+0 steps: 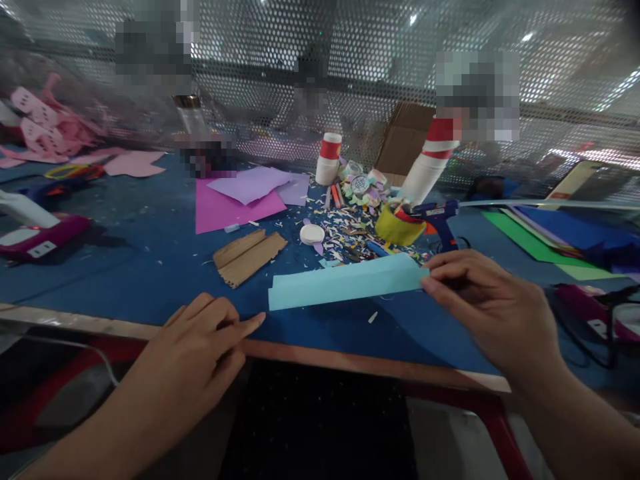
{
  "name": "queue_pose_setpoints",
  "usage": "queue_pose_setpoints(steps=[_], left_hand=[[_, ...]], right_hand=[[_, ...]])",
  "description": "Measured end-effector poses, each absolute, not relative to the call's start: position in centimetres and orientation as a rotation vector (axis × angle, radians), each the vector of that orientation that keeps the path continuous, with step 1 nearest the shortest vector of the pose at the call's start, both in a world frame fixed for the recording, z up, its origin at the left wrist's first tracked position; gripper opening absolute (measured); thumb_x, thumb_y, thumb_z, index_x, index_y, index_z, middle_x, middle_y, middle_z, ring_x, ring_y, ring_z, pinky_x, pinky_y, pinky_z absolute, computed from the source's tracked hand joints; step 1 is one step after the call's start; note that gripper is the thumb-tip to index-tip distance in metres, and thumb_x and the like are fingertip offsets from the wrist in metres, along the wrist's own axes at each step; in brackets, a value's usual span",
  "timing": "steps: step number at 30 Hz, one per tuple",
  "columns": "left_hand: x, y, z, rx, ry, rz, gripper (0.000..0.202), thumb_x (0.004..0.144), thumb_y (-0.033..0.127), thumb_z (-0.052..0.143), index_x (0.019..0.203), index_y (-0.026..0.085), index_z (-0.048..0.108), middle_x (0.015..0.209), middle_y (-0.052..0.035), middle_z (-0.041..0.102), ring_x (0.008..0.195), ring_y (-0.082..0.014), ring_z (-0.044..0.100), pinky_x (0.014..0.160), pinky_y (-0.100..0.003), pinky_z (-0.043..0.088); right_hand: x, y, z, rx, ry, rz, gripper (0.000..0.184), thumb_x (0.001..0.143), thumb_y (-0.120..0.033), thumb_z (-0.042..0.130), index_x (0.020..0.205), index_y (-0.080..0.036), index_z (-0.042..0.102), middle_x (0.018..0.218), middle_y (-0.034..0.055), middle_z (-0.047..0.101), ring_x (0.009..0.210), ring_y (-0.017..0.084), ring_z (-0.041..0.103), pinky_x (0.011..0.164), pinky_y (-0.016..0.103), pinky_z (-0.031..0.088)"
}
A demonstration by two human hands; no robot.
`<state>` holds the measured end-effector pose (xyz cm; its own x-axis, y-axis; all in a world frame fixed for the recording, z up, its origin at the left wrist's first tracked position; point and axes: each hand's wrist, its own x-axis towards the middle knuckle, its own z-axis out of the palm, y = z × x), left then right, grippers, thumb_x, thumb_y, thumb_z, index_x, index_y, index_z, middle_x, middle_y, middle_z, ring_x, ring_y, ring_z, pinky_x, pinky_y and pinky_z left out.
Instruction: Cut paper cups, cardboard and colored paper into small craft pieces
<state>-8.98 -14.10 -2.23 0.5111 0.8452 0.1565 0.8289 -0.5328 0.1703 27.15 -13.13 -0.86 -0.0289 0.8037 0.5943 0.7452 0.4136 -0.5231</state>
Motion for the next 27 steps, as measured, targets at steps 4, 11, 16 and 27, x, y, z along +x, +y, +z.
queue_pose_setpoints(steps=[4, 11, 16, 27], left_hand=[[-7.8, -12.5, -0.4, 2.577, 1.572, 0.682, 0.041, 0.101, 0.029, 0.046, 0.140, 0.023, 0.058, 0.125, -0.0098, 0.064, 0.118, -0.0261, 0.057, 0.103, -0.049, 0.048], [-2.9, -7.4, 3.6, 2.402, 1.321, 0.635, 0.069, 0.094, 0.062, 0.055, 0.151, 0.025, 0.045, 0.149, -0.0100, 0.056, 0.136, -0.0298, 0.052, 0.111, -0.049, 0.043], [-0.1, -2.3, 5.4, 2.157, 0.911, 0.214, 0.092, 0.080, 0.055, 0.074, 0.157, 0.018, 0.037, 0.110, -0.0090, 0.075, 0.095, -0.0239, 0.070, 0.078, -0.031, 0.051], [0.1, 0.6, 5.0, 1.896, 0.863, 0.259, 0.053, 0.070, 0.049, 0.084, 0.110, 0.018, 0.070, 0.101, -0.0057, 0.075, 0.085, -0.0201, 0.068, 0.075, -0.032, 0.054]], right_hand=[[26.9, -11.9, 0.5, -1.215, -1.836, 0.125, 0.011, 0.088, -0.026, 0.070, 0.078, -0.026, 0.066, 0.091, 0.0017, 0.071, 0.083, 0.020, 0.069, 0.074, 0.034, 0.056], [26.5, -10.3, 1.7, -1.156, -1.861, 0.109, 0.012, 0.090, -0.025, 0.069, 0.078, -0.026, 0.067, 0.088, 0.0015, 0.071, 0.083, 0.018, 0.069, 0.077, 0.032, 0.057], [26.7, -8.9, 2.1, -1.145, -1.839, 0.089, 0.012, 0.089, -0.025, 0.069, 0.078, -0.025, 0.068, 0.088, 0.0029, 0.072, 0.085, 0.020, 0.069, 0.081, 0.037, 0.057], [26.5, -6.4, 2.8, -1.105, -1.723, 0.209, 0.004, 0.091, -0.026, 0.068, 0.093, -0.024, 0.071, 0.099, 0.0037, 0.073, 0.086, 0.019, 0.070, 0.079, 0.034, 0.059]])
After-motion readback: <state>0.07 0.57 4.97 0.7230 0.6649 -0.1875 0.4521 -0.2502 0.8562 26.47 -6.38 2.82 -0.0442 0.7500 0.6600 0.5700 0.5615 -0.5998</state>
